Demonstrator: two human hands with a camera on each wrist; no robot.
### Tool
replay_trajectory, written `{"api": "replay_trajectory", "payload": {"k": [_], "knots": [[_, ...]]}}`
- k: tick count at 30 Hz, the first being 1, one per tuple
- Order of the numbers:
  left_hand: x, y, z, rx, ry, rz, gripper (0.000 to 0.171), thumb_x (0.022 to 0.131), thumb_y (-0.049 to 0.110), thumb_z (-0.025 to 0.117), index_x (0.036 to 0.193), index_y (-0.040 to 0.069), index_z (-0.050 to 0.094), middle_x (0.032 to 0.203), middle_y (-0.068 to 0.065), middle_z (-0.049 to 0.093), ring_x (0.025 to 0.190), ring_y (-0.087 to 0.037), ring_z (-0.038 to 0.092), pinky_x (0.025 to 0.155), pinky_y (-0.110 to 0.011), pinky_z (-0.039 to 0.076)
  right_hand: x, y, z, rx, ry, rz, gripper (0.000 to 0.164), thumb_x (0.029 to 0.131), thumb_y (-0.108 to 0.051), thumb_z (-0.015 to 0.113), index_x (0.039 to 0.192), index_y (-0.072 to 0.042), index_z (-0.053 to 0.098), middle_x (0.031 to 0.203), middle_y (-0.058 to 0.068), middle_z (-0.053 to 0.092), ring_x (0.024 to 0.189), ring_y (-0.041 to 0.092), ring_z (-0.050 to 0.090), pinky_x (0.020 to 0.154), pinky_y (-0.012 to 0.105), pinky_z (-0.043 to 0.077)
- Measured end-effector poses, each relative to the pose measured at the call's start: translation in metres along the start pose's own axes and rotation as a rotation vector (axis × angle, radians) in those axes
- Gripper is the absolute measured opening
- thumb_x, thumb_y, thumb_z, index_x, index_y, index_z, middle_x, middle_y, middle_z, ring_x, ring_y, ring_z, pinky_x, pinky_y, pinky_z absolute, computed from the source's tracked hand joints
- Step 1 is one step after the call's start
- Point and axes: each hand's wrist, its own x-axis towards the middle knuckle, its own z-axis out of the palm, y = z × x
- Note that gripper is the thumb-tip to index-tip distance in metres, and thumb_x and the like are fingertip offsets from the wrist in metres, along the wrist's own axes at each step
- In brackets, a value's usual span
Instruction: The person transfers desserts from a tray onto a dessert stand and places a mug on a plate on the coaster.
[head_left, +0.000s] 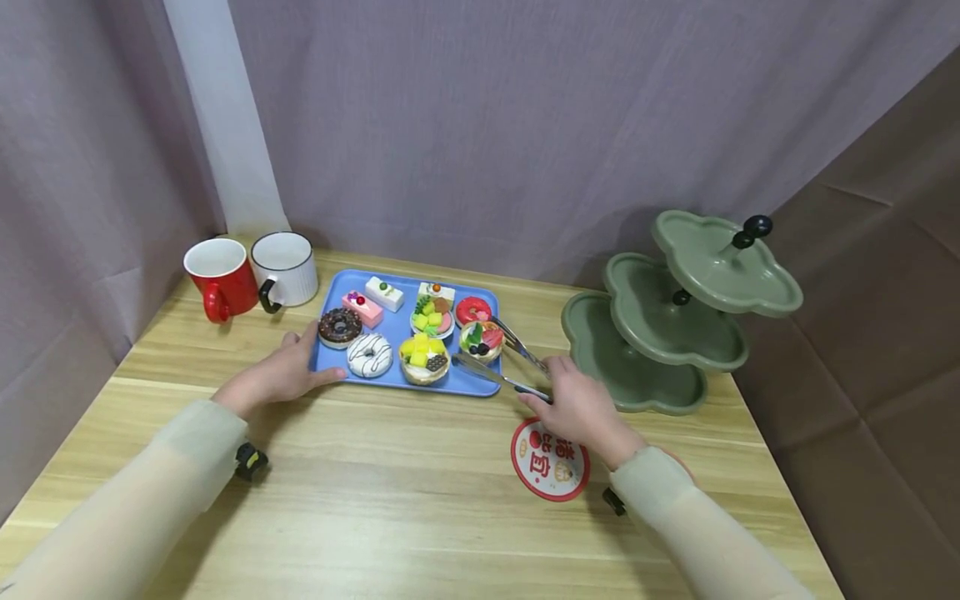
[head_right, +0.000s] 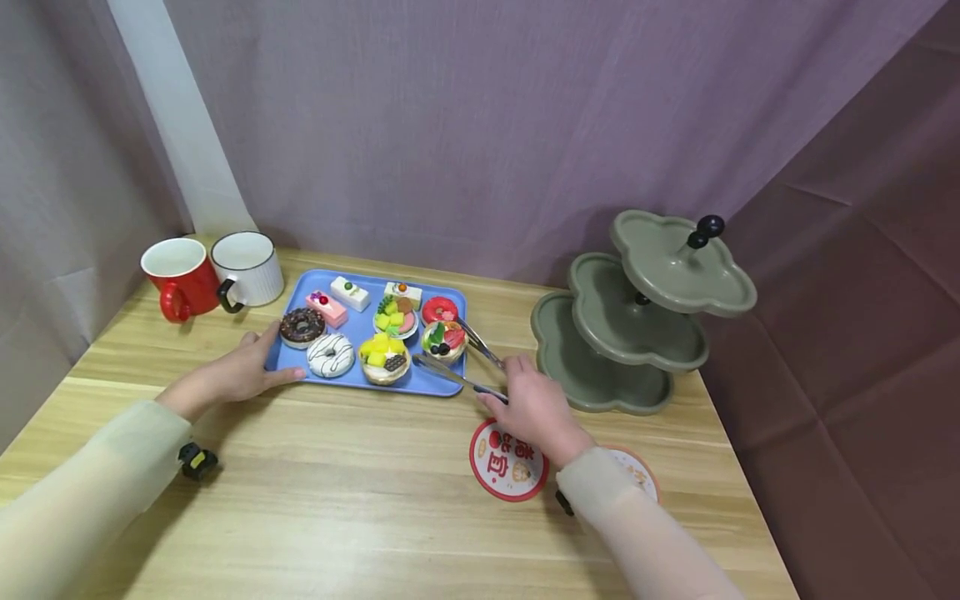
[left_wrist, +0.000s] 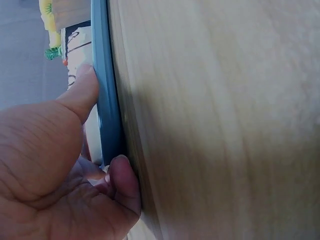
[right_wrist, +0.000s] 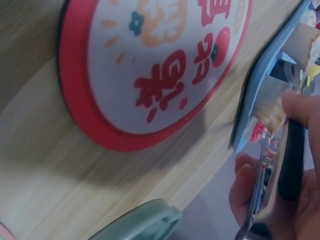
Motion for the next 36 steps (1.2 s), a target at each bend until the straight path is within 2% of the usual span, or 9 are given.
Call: {"api": "replay_trajectory", "payload": {"k": [17, 36], "knots": [[0.0002, -0.0012, 0.0012, 0.011, 0.009, -0.004, 0.108, 0.090, 0.054, 0.061, 0.147, -0.014, -0.001, 0.127, -0.046, 0.027, 0.114, -0.052, 0.045, 0.100, -0.062, 0.034, 0.0039, -0.0035, 0.0002, -0.008, 0.002, 0.013, 0.058, 0.086, -0.049, 0.069, 0.120, -0.003, 0.054, 0.103, 0.007, 0.055, 0.073, 0.023, 0.053, 0.058, 0.043, 0.047], [0.0000, 0.0004, 0.0003, 0.014, 0.000, -0.010, 0.108, 0.090, 0.053, 0.061, 0.148, -0.013, -0.002, 0.129, -0.047, 0.025, 0.116, -0.054, 0.043, 0.100, -0.063, 0.034, 0.0039, -0.0040, 0.0019, -0.025, 0.024, 0.008, 0.045, 0.089, -0.042, 0.068, 0.110, -0.004, 0.055, 0.096, 0.006, 0.054, 0.070, 0.022, 0.053, 0.057, 0.042, 0.048]]}}
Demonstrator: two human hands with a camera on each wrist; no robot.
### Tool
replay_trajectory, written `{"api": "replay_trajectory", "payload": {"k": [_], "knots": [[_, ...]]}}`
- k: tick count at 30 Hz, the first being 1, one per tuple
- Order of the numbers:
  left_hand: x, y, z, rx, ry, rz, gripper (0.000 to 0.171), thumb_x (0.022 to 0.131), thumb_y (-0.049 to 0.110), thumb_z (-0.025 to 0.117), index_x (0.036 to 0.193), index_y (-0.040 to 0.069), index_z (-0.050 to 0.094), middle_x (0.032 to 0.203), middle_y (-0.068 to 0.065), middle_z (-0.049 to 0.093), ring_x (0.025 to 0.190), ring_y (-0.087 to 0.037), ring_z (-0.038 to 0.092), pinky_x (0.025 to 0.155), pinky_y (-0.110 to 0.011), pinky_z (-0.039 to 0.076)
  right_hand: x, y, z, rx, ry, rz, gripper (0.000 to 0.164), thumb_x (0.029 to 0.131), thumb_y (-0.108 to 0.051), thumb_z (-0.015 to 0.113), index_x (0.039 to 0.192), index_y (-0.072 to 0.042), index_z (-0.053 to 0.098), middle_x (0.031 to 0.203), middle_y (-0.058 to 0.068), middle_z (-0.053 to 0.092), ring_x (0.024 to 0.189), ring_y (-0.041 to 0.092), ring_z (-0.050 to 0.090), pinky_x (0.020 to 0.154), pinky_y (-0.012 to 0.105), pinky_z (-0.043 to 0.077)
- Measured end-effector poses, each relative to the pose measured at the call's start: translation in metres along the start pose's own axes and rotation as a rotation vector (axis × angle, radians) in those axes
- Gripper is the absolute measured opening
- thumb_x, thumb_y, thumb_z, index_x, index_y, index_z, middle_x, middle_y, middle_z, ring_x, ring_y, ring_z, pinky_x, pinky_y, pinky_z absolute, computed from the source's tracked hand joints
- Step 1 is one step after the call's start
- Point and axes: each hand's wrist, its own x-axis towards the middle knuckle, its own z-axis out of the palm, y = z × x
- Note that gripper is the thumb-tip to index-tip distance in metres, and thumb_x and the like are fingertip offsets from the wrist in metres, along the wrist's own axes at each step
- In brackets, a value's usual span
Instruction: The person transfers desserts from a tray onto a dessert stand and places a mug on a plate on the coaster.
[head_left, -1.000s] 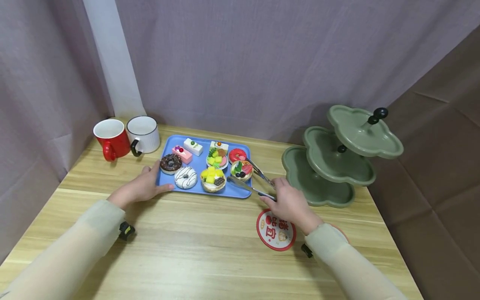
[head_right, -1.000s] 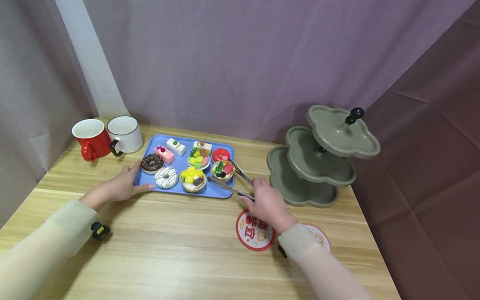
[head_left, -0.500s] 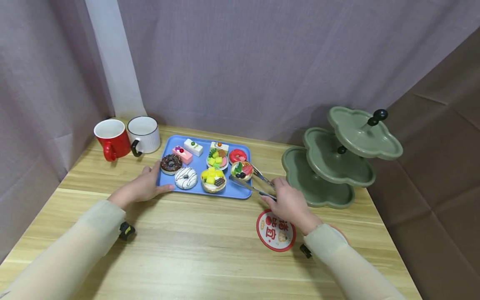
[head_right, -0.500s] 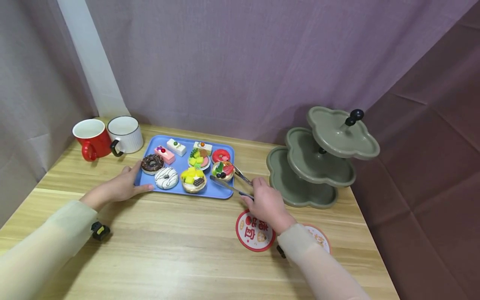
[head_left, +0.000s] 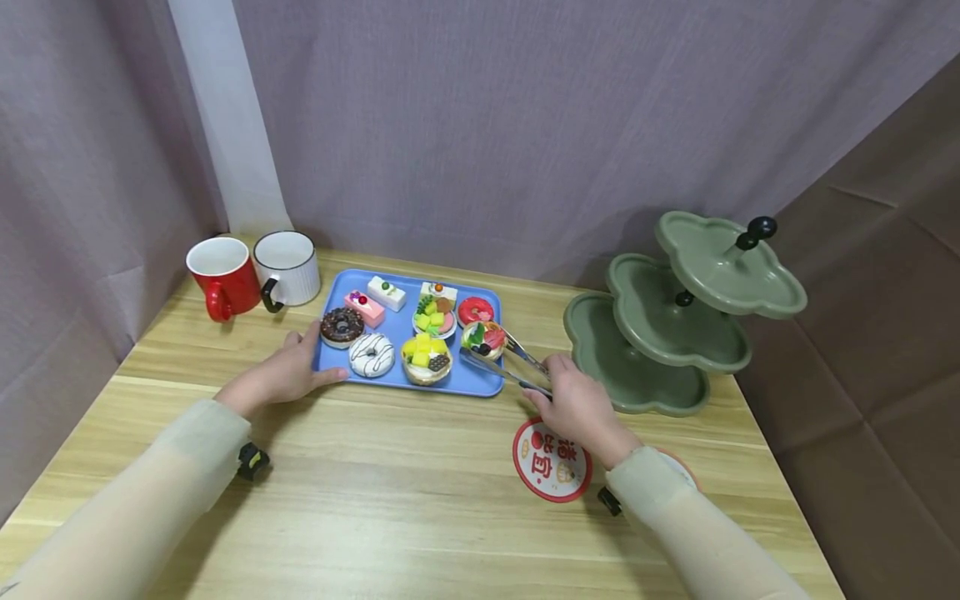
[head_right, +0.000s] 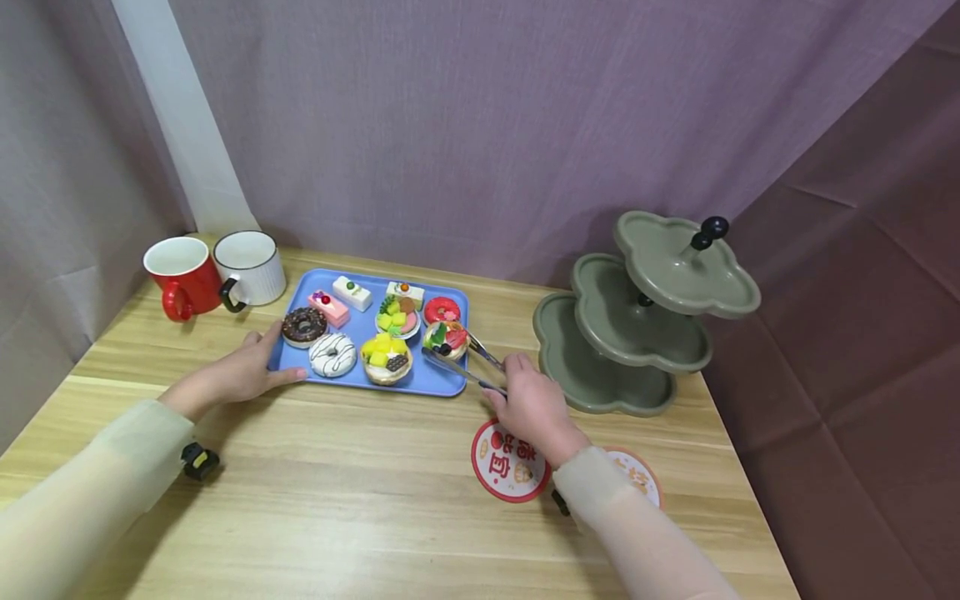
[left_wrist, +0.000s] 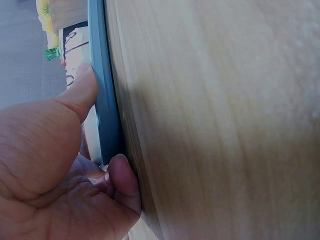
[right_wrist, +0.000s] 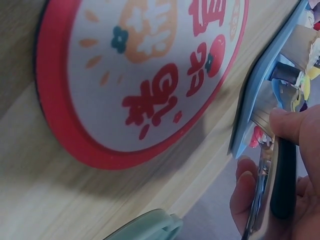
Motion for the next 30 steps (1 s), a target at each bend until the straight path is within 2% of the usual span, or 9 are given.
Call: {"api": "replay_trajectory", "payload": {"k": [14, 25, 30], "knots": [[-0.0011, 0.0024, 0.0001, 0.008, -0.007, 0.000, 0.108, 0.091, 0.053, 0.060, 0.147, -0.014, -0.002, 0.129, -0.047, 0.025, 0.116, -0.053, 0.043, 0.100, -0.062, 0.034, -0.0021, 0.0017, -0.0001, 0.006, 0.018, -0.025, 0.042, 0.089, -0.040, 0.068, 0.107, -0.004, 0.055, 0.092, 0.004, 0.052, 0.066, 0.020, 0.051, 0.054, 0.039, 0.046], [-0.0015, 0.0017, -0.0004, 0.005, -0.005, -0.005, 0.107, 0.091, 0.052, 0.060, 0.147, -0.014, -0.003, 0.127, -0.046, 0.027, 0.112, -0.052, 0.046, 0.099, -0.062, 0.036, -0.0050, 0.0022, -0.0013, 0.035, 0.019, 0.004, 0.043, 0.090, -0.041, 0.067, 0.111, -0.006, 0.054, 0.094, 0.005, 0.053, 0.069, 0.021, 0.053, 0.057, 0.042, 0.047], [-0.0004, 0.0020, -0.0013, 0.004, -0.013, -0.005, 0.107, 0.092, 0.052, 0.060, 0.147, -0.014, -0.003, 0.130, -0.047, 0.025, 0.116, -0.054, 0.043, 0.100, -0.062, 0.034, -0.0052, 0.0039, -0.0033, 0.059, 0.034, 0.020, 0.043, 0.089, -0.040, 0.068, 0.112, -0.007, 0.053, 0.095, 0.007, 0.055, 0.070, 0.021, 0.054, 0.057, 0.042, 0.047]]}}
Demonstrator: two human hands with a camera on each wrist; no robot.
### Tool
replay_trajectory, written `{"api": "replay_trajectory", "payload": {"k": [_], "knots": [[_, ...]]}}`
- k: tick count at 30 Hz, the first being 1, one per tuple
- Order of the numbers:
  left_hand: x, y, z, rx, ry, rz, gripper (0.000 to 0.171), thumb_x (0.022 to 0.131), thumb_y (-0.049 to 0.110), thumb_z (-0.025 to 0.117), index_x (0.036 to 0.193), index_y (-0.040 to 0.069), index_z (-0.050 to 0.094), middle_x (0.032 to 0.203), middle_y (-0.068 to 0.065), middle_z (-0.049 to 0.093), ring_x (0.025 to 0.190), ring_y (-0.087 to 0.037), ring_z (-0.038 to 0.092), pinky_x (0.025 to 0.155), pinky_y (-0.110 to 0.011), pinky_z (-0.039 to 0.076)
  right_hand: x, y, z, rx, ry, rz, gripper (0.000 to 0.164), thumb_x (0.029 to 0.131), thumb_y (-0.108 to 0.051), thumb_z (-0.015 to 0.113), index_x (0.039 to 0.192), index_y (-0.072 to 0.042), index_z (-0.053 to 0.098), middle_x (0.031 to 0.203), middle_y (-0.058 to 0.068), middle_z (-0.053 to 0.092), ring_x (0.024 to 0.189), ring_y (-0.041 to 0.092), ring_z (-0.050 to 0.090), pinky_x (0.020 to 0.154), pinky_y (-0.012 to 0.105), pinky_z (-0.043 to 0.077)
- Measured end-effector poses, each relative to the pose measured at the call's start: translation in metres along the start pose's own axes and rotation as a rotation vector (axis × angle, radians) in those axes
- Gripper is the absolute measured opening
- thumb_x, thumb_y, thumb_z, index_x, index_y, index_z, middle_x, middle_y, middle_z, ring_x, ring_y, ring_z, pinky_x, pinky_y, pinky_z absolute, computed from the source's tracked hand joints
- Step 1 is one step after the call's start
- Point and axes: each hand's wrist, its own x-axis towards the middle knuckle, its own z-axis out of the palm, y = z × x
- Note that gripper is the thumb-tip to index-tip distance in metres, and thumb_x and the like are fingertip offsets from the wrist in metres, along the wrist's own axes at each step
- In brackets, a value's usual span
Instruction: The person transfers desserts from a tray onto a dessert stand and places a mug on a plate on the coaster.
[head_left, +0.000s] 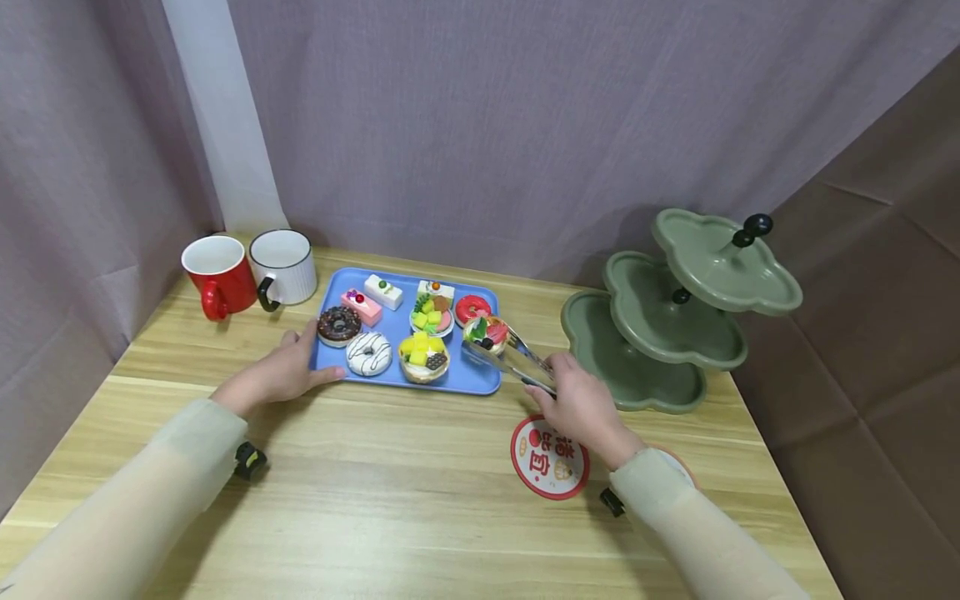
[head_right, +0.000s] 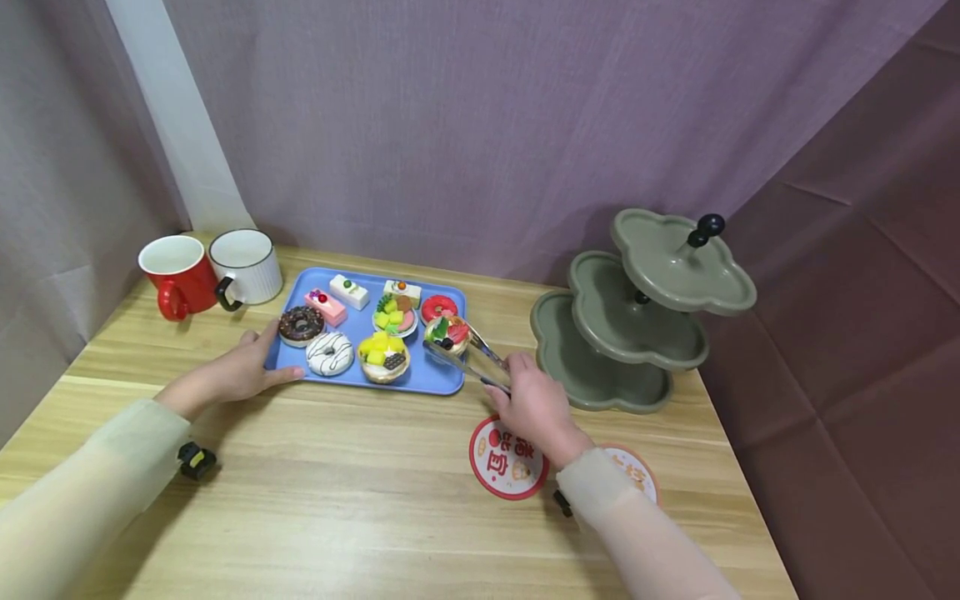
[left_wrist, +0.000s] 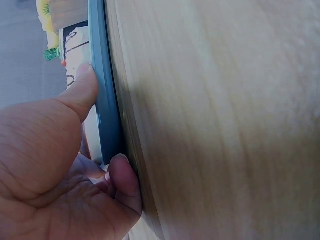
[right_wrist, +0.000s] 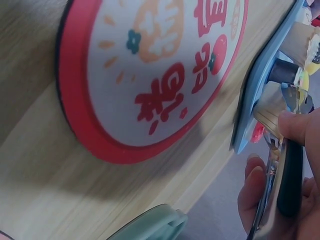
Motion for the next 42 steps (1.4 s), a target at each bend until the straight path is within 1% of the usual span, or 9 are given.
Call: {"api": "replay_trajectory", "payload": {"k": [6, 11, 15, 21, 25, 29, 32, 37, 42], "knots": [[-0.001, 0.000, -0.001, -0.008, 0.000, -0.001, 0.107, 0.091, 0.051, 0.060, 0.148, -0.013, -0.004, 0.129, -0.047, 0.025, 0.116, -0.055, 0.043, 0.100, -0.062, 0.033, 0.000, 0.004, -0.003, 0.036, 0.027, 0.026, 0.044, 0.089, -0.040, 0.068, 0.113, -0.006, 0.053, 0.097, 0.008, 0.056, 0.073, 0.022, 0.053, 0.059, 0.043, 0.047], [-0.002, 0.002, -0.001, -0.007, 0.003, 0.002, 0.107, 0.091, 0.051, 0.061, 0.147, -0.014, -0.003, 0.127, -0.047, 0.026, 0.114, -0.054, 0.044, 0.100, -0.062, 0.034, -0.003, 0.008, -0.007, 0.050, 0.050, 0.052, 0.048, 0.089, -0.041, 0.068, 0.116, -0.004, 0.054, 0.099, 0.007, 0.055, 0.076, 0.024, 0.056, 0.061, 0.046, 0.049], [-0.001, 0.001, -0.001, -0.009, -0.003, -0.004, 0.107, 0.091, 0.051, 0.060, 0.147, -0.014, -0.004, 0.129, -0.047, 0.024, 0.116, -0.054, 0.043, 0.100, -0.062, 0.033, -0.004, 0.015, -0.009, 0.067, 0.079, 0.078, 0.048, 0.089, -0.041, 0.068, 0.116, -0.003, 0.054, 0.101, 0.008, 0.055, 0.076, 0.026, 0.057, 0.061, 0.048, 0.049], [0.000, 0.000, -0.001, -0.012, -0.010, -0.009, 0.107, 0.092, 0.052, 0.060, 0.148, -0.012, -0.005, 0.131, -0.047, 0.023, 0.118, -0.054, 0.042, 0.101, -0.062, 0.033, -0.005, 0.030, -0.013, 0.065, 0.141, 0.127, 0.048, 0.090, -0.041, 0.066, 0.116, -0.001, 0.055, 0.103, 0.012, 0.056, 0.074, 0.028, 0.055, 0.058, 0.047, 0.047], [0.000, -0.001, -0.001, -0.013, -0.006, -0.005, 0.107, 0.092, 0.051, 0.060, 0.148, -0.012, -0.004, 0.130, -0.047, 0.024, 0.116, -0.053, 0.043, 0.100, -0.062, 0.033, -0.005, 0.041, -0.013, 0.057, 0.170, 0.184, 0.049, 0.091, -0.041, 0.065, 0.115, 0.000, 0.054, 0.103, 0.013, 0.056, 0.074, 0.029, 0.056, 0.058, 0.047, 0.046], [-0.001, -0.001, -0.001, -0.010, -0.002, 0.000, 0.106, 0.092, 0.051, 0.060, 0.148, -0.013, -0.004, 0.130, -0.047, 0.024, 0.116, -0.053, 0.043, 0.100, -0.062, 0.034, -0.006, 0.052, -0.013, 0.063, 0.180, 0.258, 0.048, 0.091, -0.040, 0.065, 0.113, 0.001, 0.053, 0.099, 0.014, 0.054, 0.073, 0.032, 0.057, 0.057, 0.046, 0.046], [-0.001, 0.000, -0.001, -0.008, -0.003, 0.000, 0.106, 0.092, 0.051, 0.060, 0.148, -0.013, -0.004, 0.130, -0.047, 0.024, 0.116, -0.053, 0.043, 0.100, -0.062, 0.034, -0.006, 0.059, -0.012, 0.066, 0.173, 0.320, 0.048, 0.091, -0.040, 0.064, 0.113, 0.002, 0.053, 0.098, 0.016, 0.055, 0.076, 0.034, 0.057, 0.058, 0.048, 0.046], [-0.001, 0.000, 0.000, -0.012, 0.002, 0.006, 0.107, 0.092, 0.051, 0.060, 0.147, -0.014, -0.004, 0.129, -0.047, 0.024, 0.116, -0.054, 0.042, 0.101, -0.062, 0.033, -0.005, 0.071, -0.013, 0.060, 0.156, 0.408, 0.052, 0.091, -0.041, 0.062, 0.113, 0.005, 0.054, 0.097, 0.024, 0.057, 0.080, 0.042, 0.059, 0.060, 0.053, 0.045], [0.000, -0.001, 0.001, -0.017, 0.019, 0.023, 0.107, 0.091, 0.050, 0.062, 0.147, -0.015, -0.003, 0.128, -0.048, 0.025, 0.116, -0.055, 0.042, 0.101, -0.062, 0.032, -0.001, 0.085, -0.014, 0.038, 0.131, 0.455, 0.053, 0.093, -0.047, 0.057, 0.097, 0.006, 0.057, 0.086, 0.027, 0.059, 0.073, 0.044, 0.060, 0.053, 0.053, 0.044]]}}
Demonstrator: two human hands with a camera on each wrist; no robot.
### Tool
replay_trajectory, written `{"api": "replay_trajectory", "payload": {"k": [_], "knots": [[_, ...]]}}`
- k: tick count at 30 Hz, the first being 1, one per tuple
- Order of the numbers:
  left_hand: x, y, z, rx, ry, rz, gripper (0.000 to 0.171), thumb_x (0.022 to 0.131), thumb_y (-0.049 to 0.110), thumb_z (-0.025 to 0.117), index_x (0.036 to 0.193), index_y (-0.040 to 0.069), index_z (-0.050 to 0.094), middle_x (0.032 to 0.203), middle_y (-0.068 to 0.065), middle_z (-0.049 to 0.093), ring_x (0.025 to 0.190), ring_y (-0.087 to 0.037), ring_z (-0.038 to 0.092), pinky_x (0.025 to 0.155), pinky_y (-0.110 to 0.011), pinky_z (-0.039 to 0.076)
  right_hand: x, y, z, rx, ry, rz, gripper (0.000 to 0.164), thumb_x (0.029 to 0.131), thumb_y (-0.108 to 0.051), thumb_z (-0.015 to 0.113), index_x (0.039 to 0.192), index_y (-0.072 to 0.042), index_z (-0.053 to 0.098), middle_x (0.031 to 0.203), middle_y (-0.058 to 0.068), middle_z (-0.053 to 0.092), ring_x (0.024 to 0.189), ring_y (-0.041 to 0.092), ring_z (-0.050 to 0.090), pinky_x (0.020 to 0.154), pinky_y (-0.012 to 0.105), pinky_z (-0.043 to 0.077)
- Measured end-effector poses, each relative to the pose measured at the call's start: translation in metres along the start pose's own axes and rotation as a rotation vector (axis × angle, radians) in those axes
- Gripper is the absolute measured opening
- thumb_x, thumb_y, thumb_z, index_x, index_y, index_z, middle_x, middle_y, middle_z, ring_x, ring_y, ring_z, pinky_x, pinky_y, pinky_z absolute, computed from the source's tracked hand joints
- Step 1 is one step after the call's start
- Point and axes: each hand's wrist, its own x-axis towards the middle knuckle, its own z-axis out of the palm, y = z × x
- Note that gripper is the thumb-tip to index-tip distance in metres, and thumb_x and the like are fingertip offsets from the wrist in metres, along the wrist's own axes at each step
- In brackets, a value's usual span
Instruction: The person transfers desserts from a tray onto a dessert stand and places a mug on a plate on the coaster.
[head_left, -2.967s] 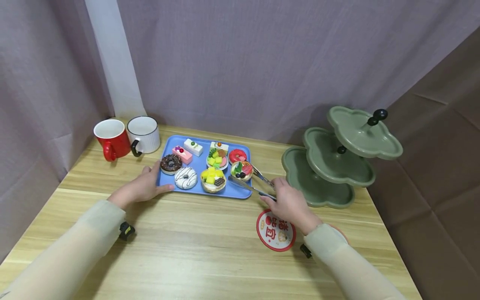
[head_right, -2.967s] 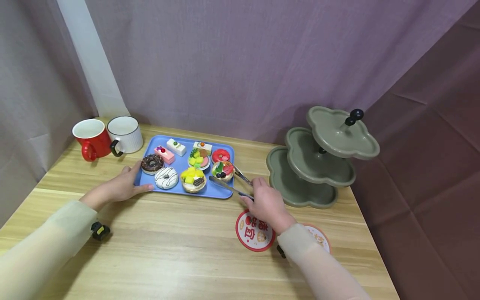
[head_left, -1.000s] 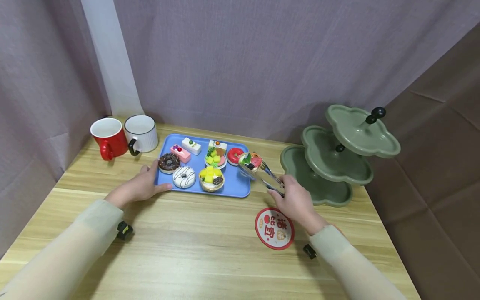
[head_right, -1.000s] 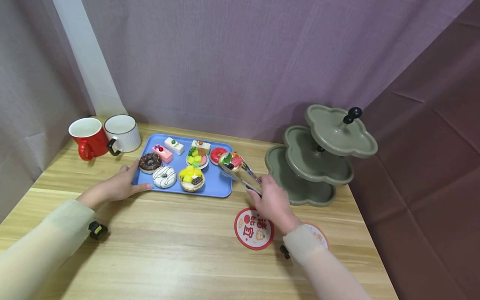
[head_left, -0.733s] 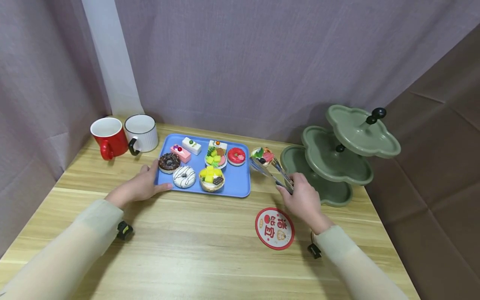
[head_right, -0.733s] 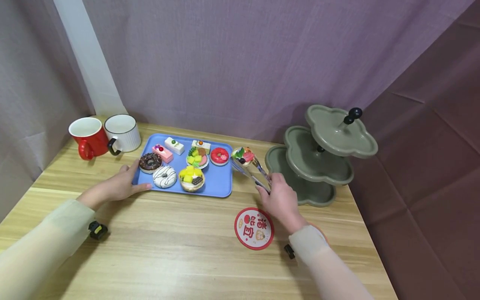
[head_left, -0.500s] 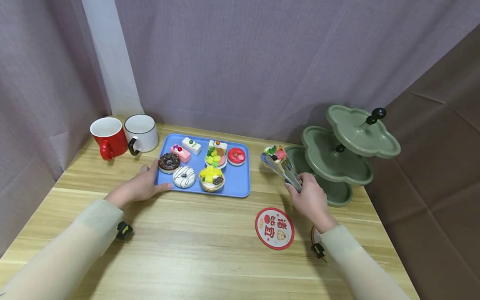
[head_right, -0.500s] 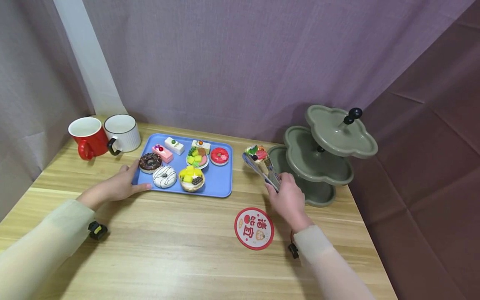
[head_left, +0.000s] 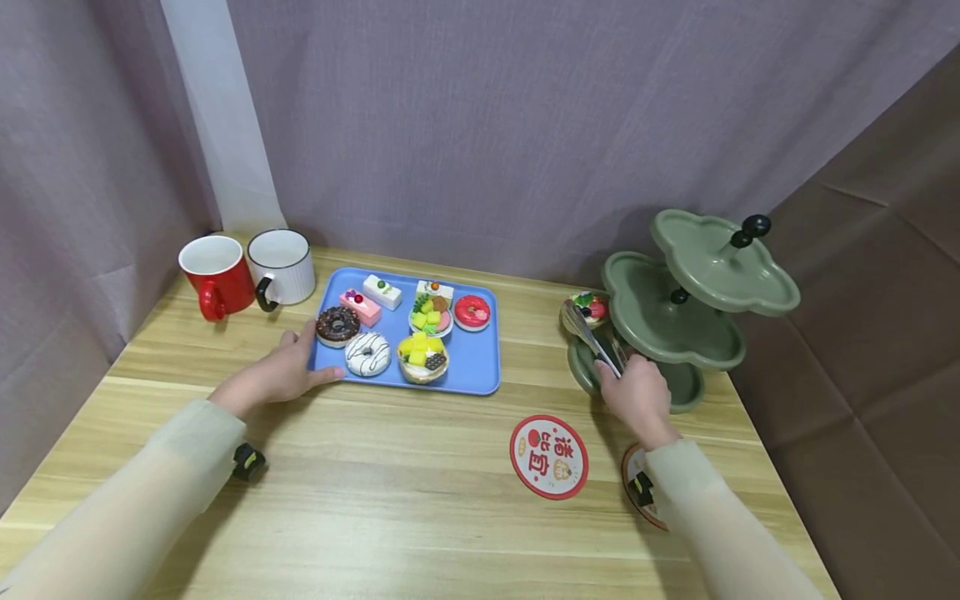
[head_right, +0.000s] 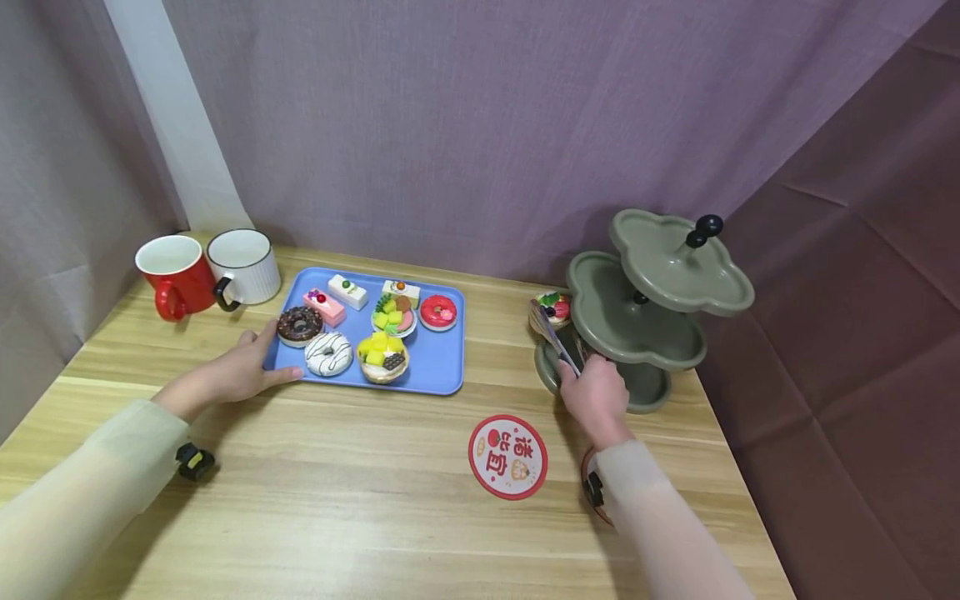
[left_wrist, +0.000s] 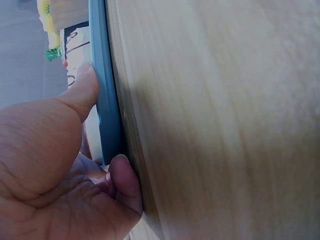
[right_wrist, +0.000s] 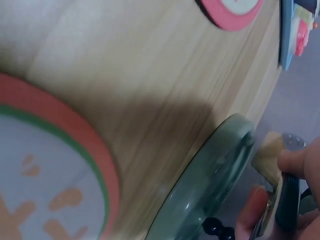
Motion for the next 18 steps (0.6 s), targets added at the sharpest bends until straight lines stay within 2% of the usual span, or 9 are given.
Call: {"api": "replay_trajectory", "payload": {"k": [2, 7, 16, 18], "knots": [[0.001, -0.001, 0.001, 0.000, 0.004, 0.006, 0.107, 0.091, 0.050, 0.062, 0.147, -0.015, -0.002, 0.128, -0.048, 0.025, 0.116, -0.055, 0.042, 0.101, -0.062, 0.032, 0.003, 0.002, 0.000, -0.013, -0.011, 0.016, 0.053, 0.094, -0.049, 0.055, 0.089, 0.004, 0.058, 0.081, 0.026, 0.059, 0.069, 0.042, 0.059, 0.050, 0.052, 0.043], [0.001, -0.003, 0.002, 0.003, 0.004, 0.003, 0.108, 0.091, 0.051, 0.062, 0.147, -0.014, -0.003, 0.128, -0.047, 0.025, 0.116, -0.055, 0.042, 0.101, -0.062, 0.032, 0.010, 0.002, -0.001, -0.044, -0.044, 0.039, 0.056, 0.096, -0.049, 0.050, 0.080, 0.004, 0.060, 0.078, 0.025, 0.059, 0.068, 0.041, 0.059, 0.050, 0.051, 0.044], [0.001, -0.004, 0.001, 0.009, -0.010, -0.011, 0.108, 0.091, 0.053, 0.060, 0.148, -0.013, -0.004, 0.129, -0.047, 0.025, 0.116, -0.054, 0.042, 0.100, -0.062, 0.033, 0.011, 0.003, -0.001, -0.072, -0.073, 0.068, 0.059, 0.097, -0.048, 0.048, 0.078, 0.006, 0.062, 0.078, 0.027, 0.060, 0.067, 0.040, 0.059, 0.050, 0.049, 0.045], [0.002, -0.004, 0.001, 0.011, -0.011, -0.012, 0.108, 0.091, 0.053, 0.060, 0.148, -0.013, -0.004, 0.129, -0.047, 0.025, 0.116, -0.054, 0.043, 0.100, -0.062, 0.033, 0.011, 0.004, 0.000, -0.056, -0.058, 0.083, 0.058, 0.097, -0.048, 0.048, 0.084, 0.008, 0.062, 0.081, 0.029, 0.060, 0.069, 0.043, 0.060, 0.052, 0.052, 0.046]]}}
